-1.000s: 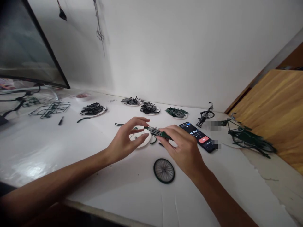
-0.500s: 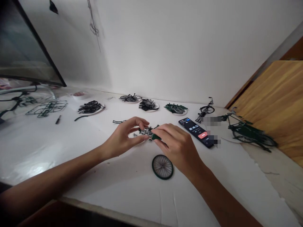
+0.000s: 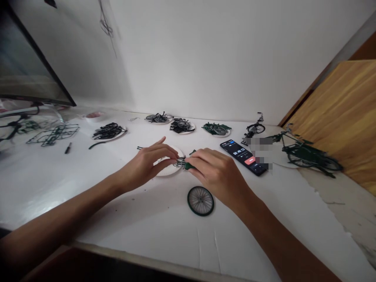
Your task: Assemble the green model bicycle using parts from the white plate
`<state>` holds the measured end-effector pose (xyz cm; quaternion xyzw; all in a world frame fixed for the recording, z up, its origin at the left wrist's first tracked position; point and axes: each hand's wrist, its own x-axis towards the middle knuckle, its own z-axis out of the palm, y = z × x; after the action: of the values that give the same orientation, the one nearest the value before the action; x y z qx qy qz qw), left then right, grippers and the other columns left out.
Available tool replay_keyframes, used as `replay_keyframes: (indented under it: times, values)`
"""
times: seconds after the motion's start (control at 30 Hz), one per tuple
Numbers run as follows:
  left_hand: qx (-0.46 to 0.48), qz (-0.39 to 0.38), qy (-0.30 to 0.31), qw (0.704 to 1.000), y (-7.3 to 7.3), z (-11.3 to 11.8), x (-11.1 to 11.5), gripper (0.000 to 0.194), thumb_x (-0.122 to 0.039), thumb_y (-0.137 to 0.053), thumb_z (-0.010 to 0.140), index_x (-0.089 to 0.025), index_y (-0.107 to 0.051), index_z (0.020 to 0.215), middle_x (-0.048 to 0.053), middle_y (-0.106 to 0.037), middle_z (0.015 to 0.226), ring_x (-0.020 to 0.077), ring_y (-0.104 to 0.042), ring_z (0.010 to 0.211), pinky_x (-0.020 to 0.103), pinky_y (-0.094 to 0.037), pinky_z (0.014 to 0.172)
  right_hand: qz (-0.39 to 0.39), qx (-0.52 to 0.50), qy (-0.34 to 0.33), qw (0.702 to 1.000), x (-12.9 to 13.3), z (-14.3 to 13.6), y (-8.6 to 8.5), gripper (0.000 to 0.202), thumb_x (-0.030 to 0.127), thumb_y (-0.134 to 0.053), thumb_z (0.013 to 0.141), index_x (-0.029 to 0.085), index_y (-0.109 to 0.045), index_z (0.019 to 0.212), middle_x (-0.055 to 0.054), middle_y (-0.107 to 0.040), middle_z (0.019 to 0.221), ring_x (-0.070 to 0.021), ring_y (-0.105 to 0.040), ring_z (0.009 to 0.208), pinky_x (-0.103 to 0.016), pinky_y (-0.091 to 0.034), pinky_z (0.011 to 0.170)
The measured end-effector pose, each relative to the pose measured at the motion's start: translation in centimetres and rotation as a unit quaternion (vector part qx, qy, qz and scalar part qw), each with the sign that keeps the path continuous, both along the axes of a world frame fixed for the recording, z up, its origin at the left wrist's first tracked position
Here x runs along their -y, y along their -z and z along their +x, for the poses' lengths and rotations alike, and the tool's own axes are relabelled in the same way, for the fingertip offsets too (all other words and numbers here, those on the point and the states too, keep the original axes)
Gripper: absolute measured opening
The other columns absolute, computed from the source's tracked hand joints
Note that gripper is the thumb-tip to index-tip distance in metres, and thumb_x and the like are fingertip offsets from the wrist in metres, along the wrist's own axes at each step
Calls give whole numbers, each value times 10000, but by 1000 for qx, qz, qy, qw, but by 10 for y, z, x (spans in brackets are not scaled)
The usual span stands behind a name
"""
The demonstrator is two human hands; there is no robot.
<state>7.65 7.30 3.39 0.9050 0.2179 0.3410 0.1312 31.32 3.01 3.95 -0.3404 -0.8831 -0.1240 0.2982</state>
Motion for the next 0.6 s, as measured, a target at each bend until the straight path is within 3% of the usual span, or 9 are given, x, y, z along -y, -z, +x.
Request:
replay_keyframes:
  times: [0.17, 0.3, 0.4, 0.6]
  values:
    - [12, 5, -30, 999, 1, 2, 3, 130, -217, -502, 1016, -176, -622, 990, 31, -685, 994, 143, -636, 904, 515, -271, 1221, 11, 7, 16, 1000, 1, -1, -2, 136, 127, -613, 927, 177, -679, 1035, -76, -706, 955, -210, -663, 883, -356, -543, 775]
    - [61, -105, -61, 991, 2, 5, 4, 112, -274, -571, 986, -188, -624, 937, 43, -669, 982, 170, -618, 893, 434, -474, 1020, 36, 9, 35, 999, 2, -4, -2, 162, 99, -635, 901, 182, -689, 1029, -76, -713, 932, -219, -662, 869, -374, -545, 778]
    - [98, -178, -71, 977, 3, 6, 4, 130, -305, -623, 952, -187, -627, 899, 57, -658, 1025, 185, -622, 942, 356, -513, 886, 53, 12, 46, 997, 2, -6, -1, 166, 86, -627, 901, 170, -697, 1026, -81, -710, 919, -222, -660, 865, -380, -545, 787]
    - [66, -245, -55, 966, 4, 5, 1, 183, -373, -665, 914, -192, -652, 894, 67, -616, 1212, 203, -617, 1066, 368, -497, 926, 60, 16, 46, 997, 2, -4, 1, 161, 84, -643, 890, 142, -698, 1031, -84, -702, 918, -220, -656, 854, -377, -545, 780]
